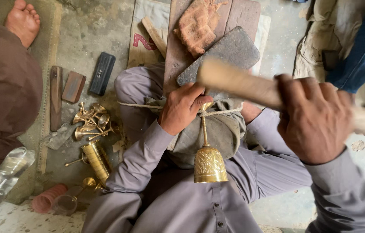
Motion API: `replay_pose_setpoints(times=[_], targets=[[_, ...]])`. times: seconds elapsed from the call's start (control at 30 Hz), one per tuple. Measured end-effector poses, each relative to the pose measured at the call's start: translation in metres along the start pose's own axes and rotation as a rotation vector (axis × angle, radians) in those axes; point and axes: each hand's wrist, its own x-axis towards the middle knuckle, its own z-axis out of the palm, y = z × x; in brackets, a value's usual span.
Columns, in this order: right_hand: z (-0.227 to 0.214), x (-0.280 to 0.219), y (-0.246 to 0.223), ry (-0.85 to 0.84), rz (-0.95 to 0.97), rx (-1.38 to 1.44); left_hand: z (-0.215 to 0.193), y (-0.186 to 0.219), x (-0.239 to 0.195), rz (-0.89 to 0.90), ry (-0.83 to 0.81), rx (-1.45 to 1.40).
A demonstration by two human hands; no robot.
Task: The person sits on the floor and uses a hammer and chisel to emboss a decorative pattern onto a brass lamp base. They repeatedly strike the chisel against the metal surface to create raised designs.
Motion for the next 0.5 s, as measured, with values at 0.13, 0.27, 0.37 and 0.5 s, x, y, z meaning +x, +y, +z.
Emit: replay_pose_setpoints(times=[0.13, 0.27, 0.37, 0.5], targets=[[-0.012, 0.015, -0.007, -0.111, -0.044, -0.163, 0.000, 0.002, -0.003, -0.020, 0.058, -0.090], [-0.023, 0.014, -0.004, -0.209, -0.050, -0.375, -0.002, 0.002, 0.000, -0.031, 0.059, -0.053], [-0.020, 0.004, 0.003, -0.074, 0.061, 0.063, -0.005, 0.000, 0.004, -0.015, 0.008, -0.037], [-0.005, -0.007, 0.013, 0.002, 0.162, 0.325, -0.006, -0.001, 0.006, 0.044, -0.030, -0.039]])
